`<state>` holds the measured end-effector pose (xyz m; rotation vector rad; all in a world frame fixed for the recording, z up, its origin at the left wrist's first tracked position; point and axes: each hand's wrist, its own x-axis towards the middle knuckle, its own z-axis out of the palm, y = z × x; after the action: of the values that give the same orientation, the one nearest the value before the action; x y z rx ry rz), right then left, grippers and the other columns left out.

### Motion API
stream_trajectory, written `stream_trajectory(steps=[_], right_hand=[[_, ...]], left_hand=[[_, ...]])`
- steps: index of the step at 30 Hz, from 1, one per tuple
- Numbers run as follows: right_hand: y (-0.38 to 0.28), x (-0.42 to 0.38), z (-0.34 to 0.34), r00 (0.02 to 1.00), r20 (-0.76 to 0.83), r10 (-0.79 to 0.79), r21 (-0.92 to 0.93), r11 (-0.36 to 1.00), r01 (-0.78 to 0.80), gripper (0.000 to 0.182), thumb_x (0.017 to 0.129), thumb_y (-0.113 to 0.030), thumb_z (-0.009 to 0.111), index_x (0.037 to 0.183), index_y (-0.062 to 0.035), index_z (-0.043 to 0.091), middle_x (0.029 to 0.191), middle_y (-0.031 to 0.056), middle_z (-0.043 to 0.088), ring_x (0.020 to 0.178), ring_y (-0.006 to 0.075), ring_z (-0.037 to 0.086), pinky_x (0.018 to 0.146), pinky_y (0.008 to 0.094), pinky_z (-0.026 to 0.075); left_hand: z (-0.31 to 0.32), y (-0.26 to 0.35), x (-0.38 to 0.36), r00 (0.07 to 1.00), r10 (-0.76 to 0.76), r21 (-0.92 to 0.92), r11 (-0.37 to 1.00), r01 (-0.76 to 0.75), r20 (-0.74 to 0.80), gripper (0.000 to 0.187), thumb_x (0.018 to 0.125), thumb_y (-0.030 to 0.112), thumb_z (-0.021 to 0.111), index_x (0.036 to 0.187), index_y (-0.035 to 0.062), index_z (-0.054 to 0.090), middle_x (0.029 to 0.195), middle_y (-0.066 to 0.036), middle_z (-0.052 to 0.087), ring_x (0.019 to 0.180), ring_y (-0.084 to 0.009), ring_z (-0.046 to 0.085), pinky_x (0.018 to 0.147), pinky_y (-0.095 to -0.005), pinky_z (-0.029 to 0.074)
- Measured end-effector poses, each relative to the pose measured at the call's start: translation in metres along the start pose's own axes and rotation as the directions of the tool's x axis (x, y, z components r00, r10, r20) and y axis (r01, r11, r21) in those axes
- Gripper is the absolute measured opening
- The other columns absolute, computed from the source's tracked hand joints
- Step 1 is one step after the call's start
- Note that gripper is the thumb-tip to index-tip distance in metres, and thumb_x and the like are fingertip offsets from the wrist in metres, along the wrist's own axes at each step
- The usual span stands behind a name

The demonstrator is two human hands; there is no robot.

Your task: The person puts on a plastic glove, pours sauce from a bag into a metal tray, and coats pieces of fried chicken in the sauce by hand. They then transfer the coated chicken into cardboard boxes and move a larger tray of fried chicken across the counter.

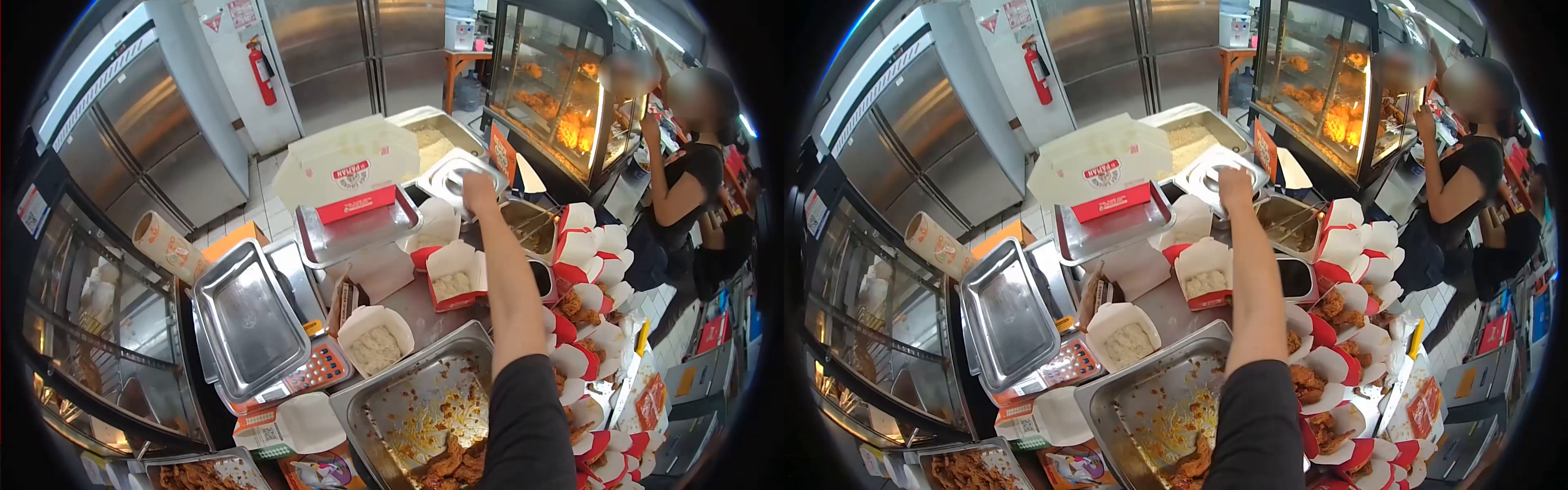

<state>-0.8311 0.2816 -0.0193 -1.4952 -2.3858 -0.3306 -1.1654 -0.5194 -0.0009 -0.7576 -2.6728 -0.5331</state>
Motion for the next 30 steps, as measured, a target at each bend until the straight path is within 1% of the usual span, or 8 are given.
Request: stream_trajectory(steps=[4, 6, 8, 12, 14, 20, 25, 30], right_hand=[[-0.007, -0.006, -0.097, 0.969, -0.177, 0.175, 0.049, 0.984, -0.169, 0.023, 0.079, -0.018, 0.064, 0.096, -0.0022, 0.067, 0.093, 0.02, 0.069, 0.09, 0.0354, 0.067, 0.079, 0.0451, 0.053], [-0.008, -0.023, -0.167, 0.975, 0.219, 0.029, 0.008, 0.999, -0.032, 0.025, 0.081, -0.02, 0.062, 0.099, -0.0042, 0.068, 0.096, 0.0175, 0.07, 0.091, 0.0325, 0.067, 0.082, 0.0429, 0.051], [-0.034, -0.051, -0.236, 0.702, 0.626, -0.339, 0.221, 0.941, 0.257, 0.03, 0.082, -0.025, 0.063, 0.104, -0.0062, 0.07, 0.095, 0.0149, 0.07, 0.088, 0.0308, 0.067, 0.08, 0.0405, 0.052], [-0.098, -0.097, -0.219, 0.187, 0.554, -0.811, 0.817, 0.573, 0.067, 0.034, 0.089, -0.021, 0.058, 0.116, -0.0013, 0.065, 0.101, 0.0099, 0.068, 0.093, 0.0175, 0.06, 0.084, 0.0306, 0.047], [-0.128, -0.114, -0.227, 0.151, 0.583, -0.799, 0.789, 0.6, 0.131, 0.034, 0.088, -0.021, 0.058, 0.114, 0.001, 0.064, 0.097, 0.0118, 0.069, 0.088, 0.0199, 0.063, 0.081, 0.0331, 0.048], [-0.145, -0.122, -0.214, 0.39, 0.667, -0.635, 0.49, 0.768, 0.412, 0.034, 0.083, -0.026, 0.058, 0.092, 0.0043, 0.07, 0.086, 0.0205, 0.069, 0.079, 0.0304, 0.067, 0.073, 0.0406, 0.051], [-0.054, -0.096, -0.258, 0.848, 0.441, -0.294, 0.367, 0.921, 0.129, 0.028, 0.081, -0.028, 0.06, 0.082, -0.0026, 0.072, 0.084, 0.019, 0.069, 0.079, 0.0309, 0.068, 0.074, 0.0394, 0.052], [0.019, -0.035, -0.111, 0.958, 0.271, 0.093, 0.103, 0.987, -0.125, 0.026, 0.085, -0.022, 0.059, 0.095, -0.0009, 0.068, 0.097, 0.0198, 0.07, 0.091, 0.0333, 0.068, 0.08, 0.0432, 0.053]], left_hand=[[0.004, -0.001, 0.0, 0.999, -0.014, 0.009, 1.0, 0.014, 0.029, 0.035, 0.094, 0.014, 0.052, 0.124, -0.003, 0.057, 0.124, -0.017, 0.06, 0.111, -0.0286, 0.059, 0.097, -0.0384, 0.047], [0.006, -0.004, 0.0, 0.999, -0.024, 0.007, 1.0, 0.023, 0.031, 0.035, 0.094, 0.014, 0.052, 0.124, -0.003, 0.057, 0.124, -0.017, 0.06, 0.111, -0.0287, 0.059, 0.097, -0.0385, 0.047], [0.008, -0.003, -0.001, 0.999, -0.033, 0.006, 0.999, 0.033, 0.032, 0.035, 0.094, 0.014, 0.052, 0.124, -0.003, 0.057, 0.123, -0.017, 0.06, 0.111, -0.0288, 0.059, 0.097, -0.0385, 0.047], [0.012, -0.001, 0.0, 0.999, -0.03, -0.002, 1.0, 0.031, 0.036, 0.035, 0.094, 0.014, 0.052, 0.124, -0.003, 0.057, 0.123, -0.017, 0.06, 0.11, -0.0289, 0.06, 0.097, -0.0386, 0.047], [0.016, 0.001, 0.002, 0.999, -0.021, -0.008, 1.0, 0.021, 0.038, 0.035, 0.094, 0.015, 0.052, 0.124, -0.003, 0.057, 0.123, -0.017, 0.06, 0.11, -0.0289, 0.06, 0.096, -0.0386, 0.047], [0.026, 0.014, 0.016, 0.999, 0.035, -0.037, 0.999, -0.034, 0.033, 0.035, 0.094, 0.015, 0.052, 0.123, -0.003, 0.058, 0.122, -0.017, 0.06, 0.11, -0.0291, 0.06, 0.096, -0.0388, 0.048], [0.024, 0.009, 0.016, 0.999, 0.02, -0.039, 0.999, -0.019, 0.03, 0.035, 0.094, 0.015, 0.052, 0.123, -0.003, 0.058, 0.122, -0.017, 0.06, 0.109, -0.0293, 0.06, 0.095, -0.0389, 0.048], [0.022, 0.0, 0.011, 1.0, 0.0, -0.035, 0.999, 0.0, 0.019, 0.035, 0.094, 0.016, 0.052, 0.123, -0.003, 0.058, 0.122, -0.017, 0.061, 0.109, -0.0294, 0.06, 0.095, -0.039, 0.048]])
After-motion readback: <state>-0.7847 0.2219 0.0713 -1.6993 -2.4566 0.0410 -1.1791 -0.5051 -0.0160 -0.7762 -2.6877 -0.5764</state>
